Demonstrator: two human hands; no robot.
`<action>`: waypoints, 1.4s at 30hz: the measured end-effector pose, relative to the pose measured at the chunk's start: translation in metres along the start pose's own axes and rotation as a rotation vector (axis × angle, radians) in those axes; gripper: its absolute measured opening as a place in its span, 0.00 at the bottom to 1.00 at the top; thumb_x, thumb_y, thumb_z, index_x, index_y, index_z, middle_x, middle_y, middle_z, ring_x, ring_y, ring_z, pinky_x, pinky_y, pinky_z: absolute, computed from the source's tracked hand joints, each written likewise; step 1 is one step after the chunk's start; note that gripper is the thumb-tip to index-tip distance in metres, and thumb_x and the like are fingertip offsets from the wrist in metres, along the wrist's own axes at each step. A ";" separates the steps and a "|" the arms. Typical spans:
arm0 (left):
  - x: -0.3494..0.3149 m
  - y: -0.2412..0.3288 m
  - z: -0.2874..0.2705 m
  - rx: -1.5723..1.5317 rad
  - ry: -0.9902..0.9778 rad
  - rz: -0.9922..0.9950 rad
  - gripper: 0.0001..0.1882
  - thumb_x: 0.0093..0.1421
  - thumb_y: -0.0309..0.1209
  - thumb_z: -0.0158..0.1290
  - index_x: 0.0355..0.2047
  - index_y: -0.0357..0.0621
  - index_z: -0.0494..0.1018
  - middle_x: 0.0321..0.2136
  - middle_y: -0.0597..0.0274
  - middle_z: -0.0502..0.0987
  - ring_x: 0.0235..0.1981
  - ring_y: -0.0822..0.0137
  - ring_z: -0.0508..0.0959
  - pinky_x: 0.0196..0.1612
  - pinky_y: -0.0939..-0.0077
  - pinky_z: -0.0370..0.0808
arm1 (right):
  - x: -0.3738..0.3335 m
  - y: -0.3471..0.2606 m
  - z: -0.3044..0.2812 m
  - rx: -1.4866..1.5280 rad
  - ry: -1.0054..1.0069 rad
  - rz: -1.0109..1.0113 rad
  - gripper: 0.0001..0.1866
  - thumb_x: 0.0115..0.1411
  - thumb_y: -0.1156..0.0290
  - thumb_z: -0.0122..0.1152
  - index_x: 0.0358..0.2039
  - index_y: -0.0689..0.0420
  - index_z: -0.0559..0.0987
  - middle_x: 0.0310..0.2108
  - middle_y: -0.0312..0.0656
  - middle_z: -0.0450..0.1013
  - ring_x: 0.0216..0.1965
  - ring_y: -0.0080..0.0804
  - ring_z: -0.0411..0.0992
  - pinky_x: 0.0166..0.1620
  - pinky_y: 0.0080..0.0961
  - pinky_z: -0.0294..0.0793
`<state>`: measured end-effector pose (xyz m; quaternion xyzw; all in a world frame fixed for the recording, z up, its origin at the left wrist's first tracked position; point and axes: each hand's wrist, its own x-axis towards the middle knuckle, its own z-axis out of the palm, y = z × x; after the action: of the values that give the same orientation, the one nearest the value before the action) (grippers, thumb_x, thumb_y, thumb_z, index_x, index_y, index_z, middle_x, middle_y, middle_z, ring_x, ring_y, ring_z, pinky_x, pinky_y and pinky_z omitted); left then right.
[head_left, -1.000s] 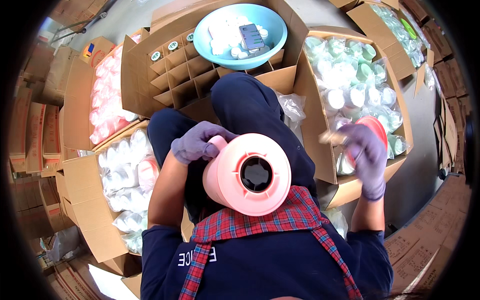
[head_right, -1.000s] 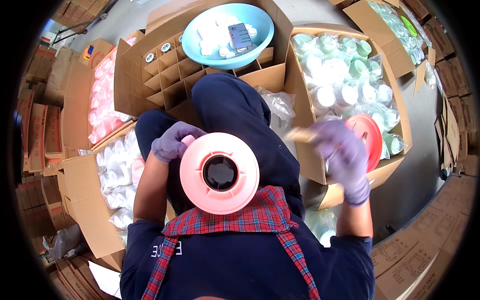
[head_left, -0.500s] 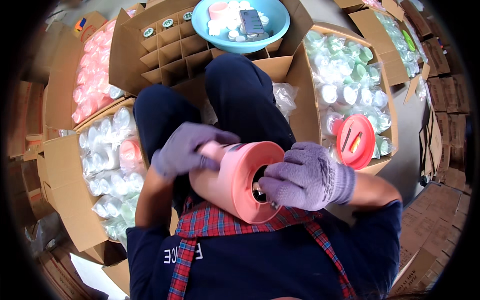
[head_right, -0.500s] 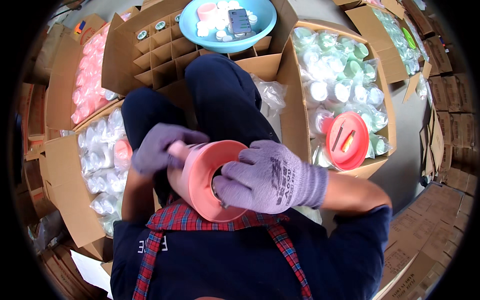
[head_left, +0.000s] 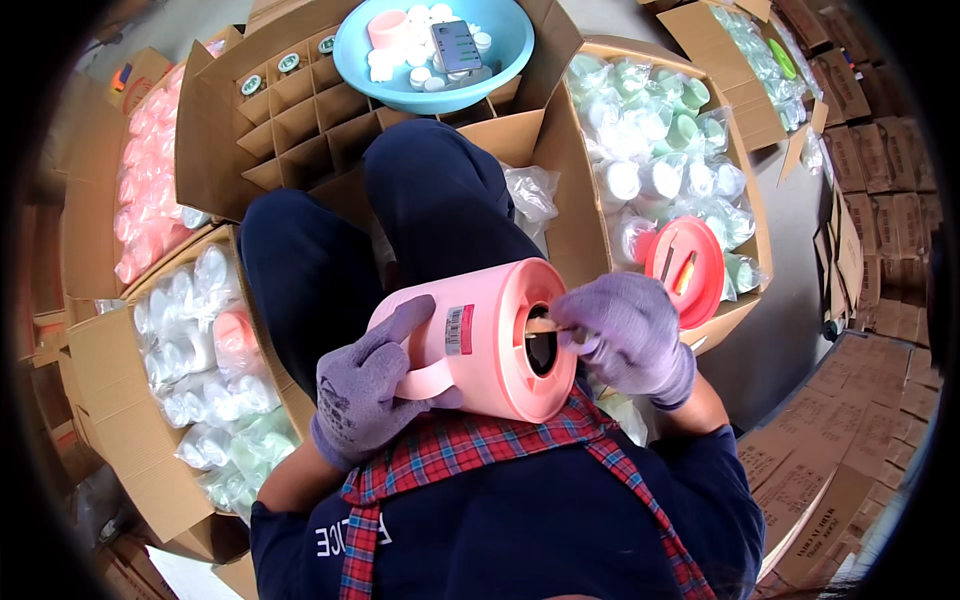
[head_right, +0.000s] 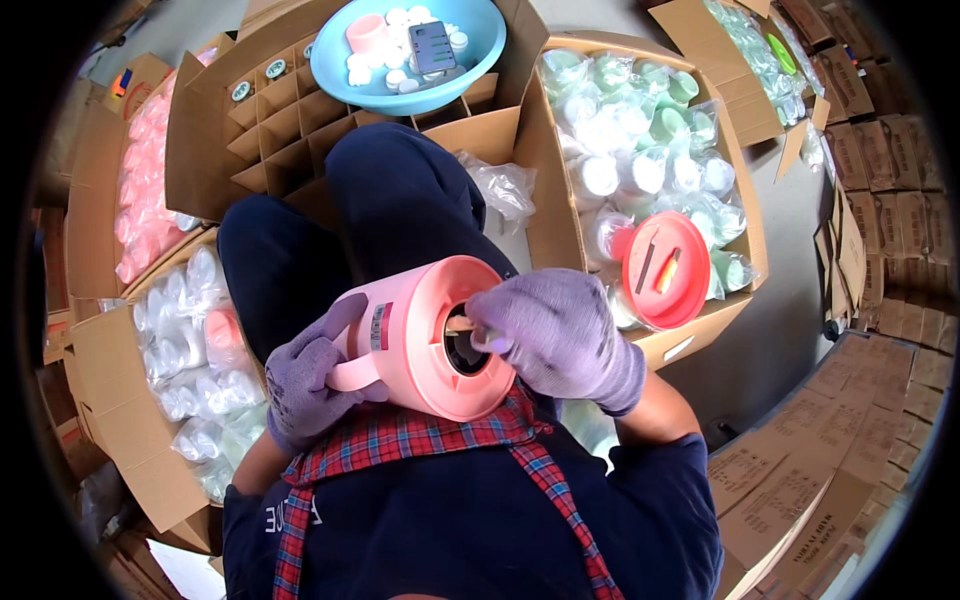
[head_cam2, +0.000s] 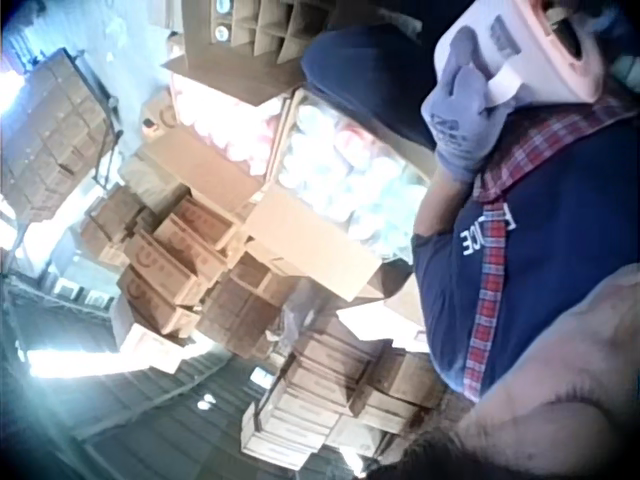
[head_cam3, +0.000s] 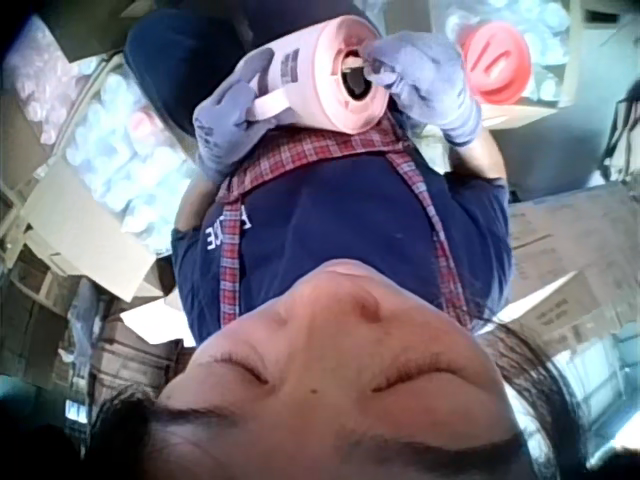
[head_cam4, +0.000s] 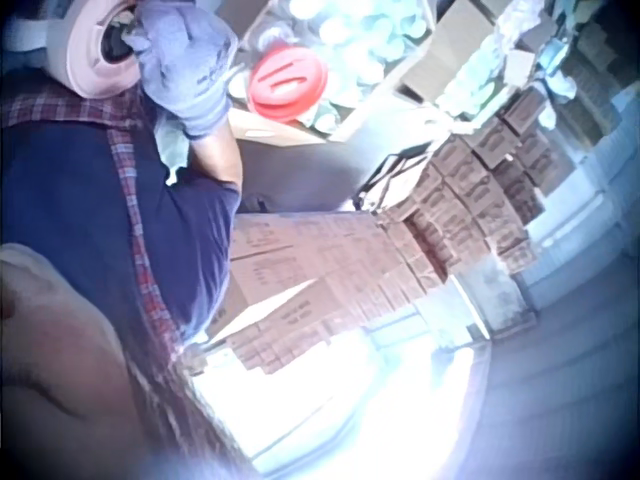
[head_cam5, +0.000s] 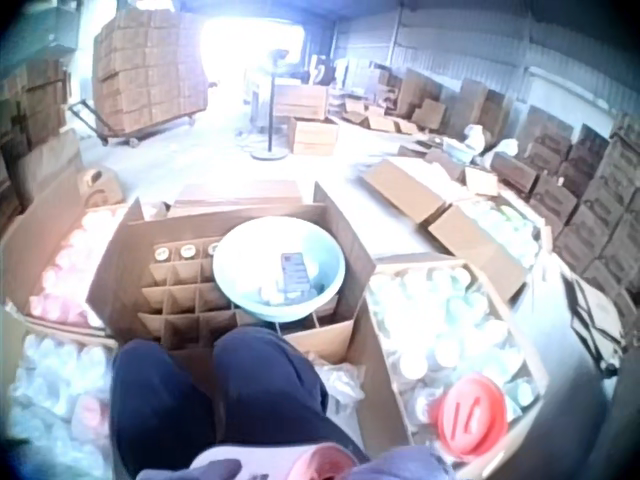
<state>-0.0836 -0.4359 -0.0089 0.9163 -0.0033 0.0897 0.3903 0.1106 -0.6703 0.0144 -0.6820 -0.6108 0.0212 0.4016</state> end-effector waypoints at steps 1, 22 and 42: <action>0.001 -0.004 0.001 0.026 0.009 0.019 0.22 0.45 0.38 0.71 0.31 0.35 0.75 0.52 0.42 0.78 0.41 0.47 0.83 0.43 0.66 0.81 | 0.000 -0.002 -0.006 -0.069 -0.067 -0.062 0.09 0.56 0.71 0.65 0.37 0.59 0.79 0.33 0.46 0.78 0.29 0.40 0.77 0.31 0.34 0.76; -0.001 -0.065 -0.068 0.681 0.104 0.447 0.17 0.47 0.35 0.64 0.25 0.46 0.64 0.50 0.49 0.77 0.52 0.42 0.74 0.52 0.43 0.67 | -0.140 0.197 0.008 -0.741 0.233 0.847 0.21 0.60 0.64 0.61 0.51 0.61 0.78 0.53 0.51 0.74 0.56 0.53 0.70 0.60 0.43 0.68; 0.009 -0.111 0.016 -0.981 0.701 -0.539 0.29 0.52 0.53 0.68 0.29 0.35 0.76 0.54 0.39 0.75 0.52 0.54 0.79 0.55 0.62 0.75 | 0.288 0.353 0.176 -0.286 -0.084 0.422 0.29 0.61 0.57 0.59 0.61 0.53 0.71 0.57 0.56 0.69 0.57 0.55 0.70 0.61 0.43 0.69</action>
<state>-0.0634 -0.3698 -0.0980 0.5174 0.3130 0.2699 0.7493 0.3799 -0.3094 -0.1741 -0.8428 -0.4678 0.0464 0.2622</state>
